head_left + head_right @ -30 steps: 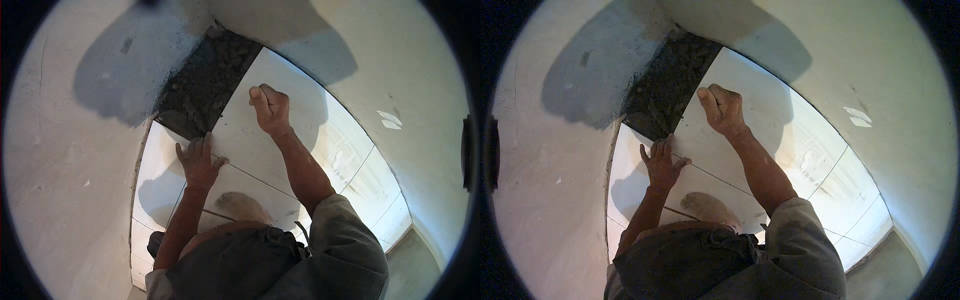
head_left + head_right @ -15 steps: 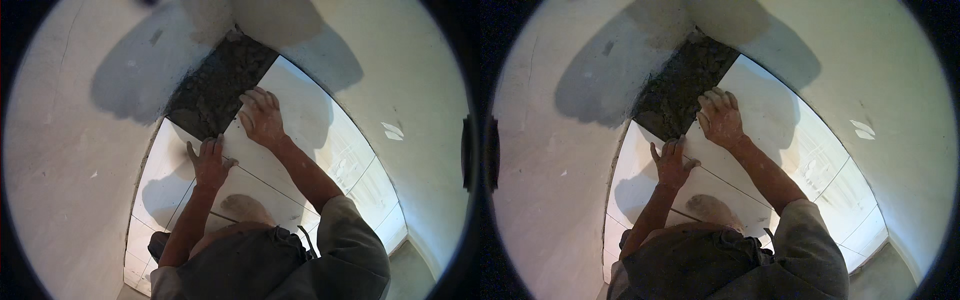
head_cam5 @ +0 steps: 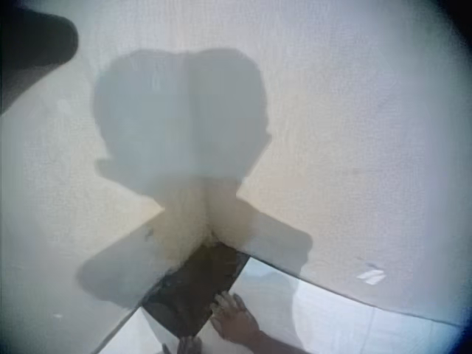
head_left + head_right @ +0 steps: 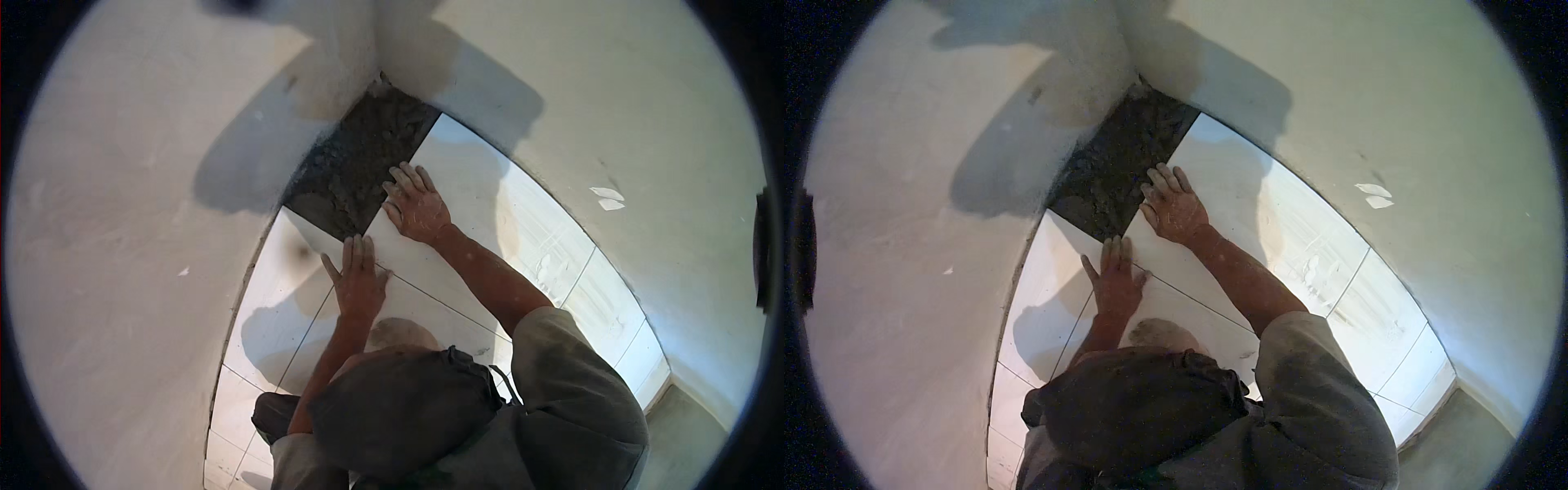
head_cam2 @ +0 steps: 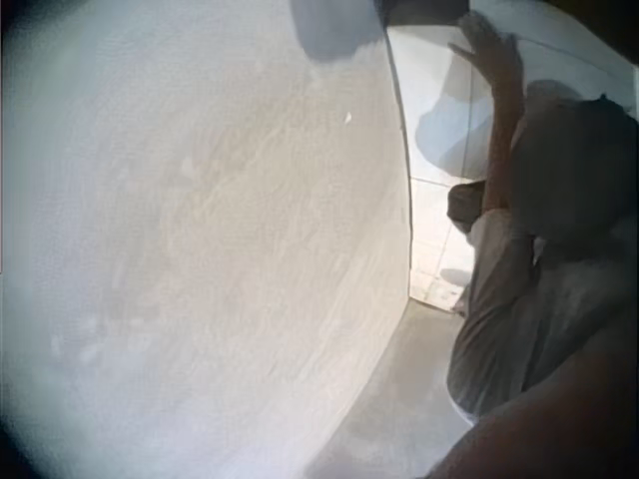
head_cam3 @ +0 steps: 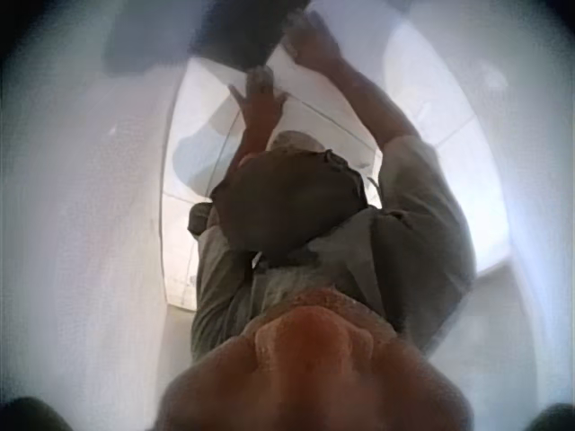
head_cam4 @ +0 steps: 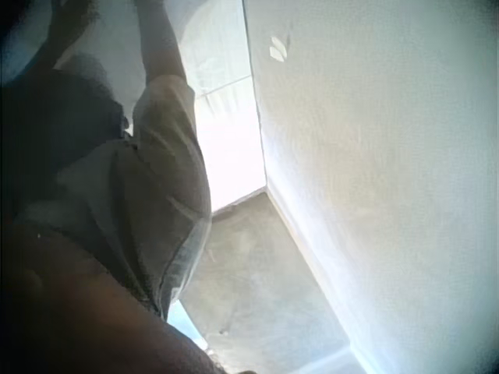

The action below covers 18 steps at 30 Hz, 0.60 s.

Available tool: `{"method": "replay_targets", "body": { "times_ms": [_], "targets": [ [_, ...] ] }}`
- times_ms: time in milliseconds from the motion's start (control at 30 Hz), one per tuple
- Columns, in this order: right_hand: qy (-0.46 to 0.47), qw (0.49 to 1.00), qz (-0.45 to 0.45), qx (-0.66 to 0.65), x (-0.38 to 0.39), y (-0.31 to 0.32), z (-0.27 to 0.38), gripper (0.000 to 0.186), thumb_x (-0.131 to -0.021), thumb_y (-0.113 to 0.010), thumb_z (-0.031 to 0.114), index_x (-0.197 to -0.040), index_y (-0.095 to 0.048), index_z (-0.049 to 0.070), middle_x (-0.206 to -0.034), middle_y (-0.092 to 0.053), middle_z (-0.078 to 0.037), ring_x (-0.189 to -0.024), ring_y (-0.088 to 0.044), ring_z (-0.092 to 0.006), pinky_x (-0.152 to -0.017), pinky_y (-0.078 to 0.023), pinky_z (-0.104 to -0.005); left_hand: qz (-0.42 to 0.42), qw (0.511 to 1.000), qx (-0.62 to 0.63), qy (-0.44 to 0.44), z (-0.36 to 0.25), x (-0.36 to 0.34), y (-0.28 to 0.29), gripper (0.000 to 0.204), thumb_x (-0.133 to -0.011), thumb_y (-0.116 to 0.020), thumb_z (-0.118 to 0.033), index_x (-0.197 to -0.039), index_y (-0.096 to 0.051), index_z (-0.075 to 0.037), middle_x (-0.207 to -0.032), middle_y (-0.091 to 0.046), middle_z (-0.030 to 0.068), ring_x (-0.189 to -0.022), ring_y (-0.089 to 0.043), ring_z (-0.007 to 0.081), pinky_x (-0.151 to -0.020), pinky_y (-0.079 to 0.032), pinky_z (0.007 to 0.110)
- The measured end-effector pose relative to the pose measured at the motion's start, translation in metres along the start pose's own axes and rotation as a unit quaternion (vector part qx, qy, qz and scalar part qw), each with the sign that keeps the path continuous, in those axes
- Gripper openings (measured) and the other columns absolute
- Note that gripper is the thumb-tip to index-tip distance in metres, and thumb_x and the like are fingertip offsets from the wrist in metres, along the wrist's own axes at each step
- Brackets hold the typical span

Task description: Installing floor tiles, including cutting pieces to size and placing them in corners.

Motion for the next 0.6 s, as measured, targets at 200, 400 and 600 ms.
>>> {"method": "replay_targets", "body": {
  "times_ms": [200, 400, 600],
  "targets": [
    [-0.011, 1.000, 0.029, -0.003, 0.016, 0.006, 0.021, 0.055, -0.091, -0.055, 0.030, -0.134, -0.043, -0.002, -0.146, -0.028, -0.023, -0.137, -0.025, -0.0396, -0.114, -0.022, -0.0496, 0.077, 0.997, 0.019, 0.021, 0.021, 0.063, 0.007, 0.056, -0.086, -0.059, -0.044, -0.130, -0.053, -0.009, -0.147, -0.036, 0.0103, -0.142, -0.022, 0.0267, -0.109, -0.006, 0.067],
    [0.014, 0.989, 0.142, 0.033, 0.069, 0.004, 0.060, 0.065, -0.093, -0.052, 0.030, -0.145, -0.027, 0.000, -0.152, -0.019, -0.021, -0.142, -0.018, -0.0374, -0.114, -0.018, -0.0515, 0.034, 0.981, 0.122, 0.149, 0.069, 0.132, -0.004, 0.051, -0.087, -0.056, -0.043, -0.128, -0.055, -0.011, -0.144, -0.041, 0.0100, -0.139, -0.029, 0.0287, -0.110, -0.011, 0.065],
    [0.020, 0.974, 0.197, 0.106, 0.064, 0.021, 0.071, 0.062, -0.096, -0.044, 0.035, -0.146, -0.026, 0.004, -0.153, -0.021, -0.018, -0.141, -0.023, -0.0353, -0.115, -0.020, -0.0481, 0.026, 0.971, 0.164, 0.171, 0.059, 0.186, 0.002, 0.047, -0.088, -0.056, -0.037, -0.126, -0.056, -0.010, -0.144, -0.042, 0.0111, -0.138, -0.031, 0.0277, -0.112, -0.014, 0.059]
  ]
}}
Point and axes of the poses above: each hand's wrist, its own x-axis away from the middle knuckle, its own y-axis out of the back of the hand, z = x × y, the point moved 1 cm from there along -x, towards the middle knuckle
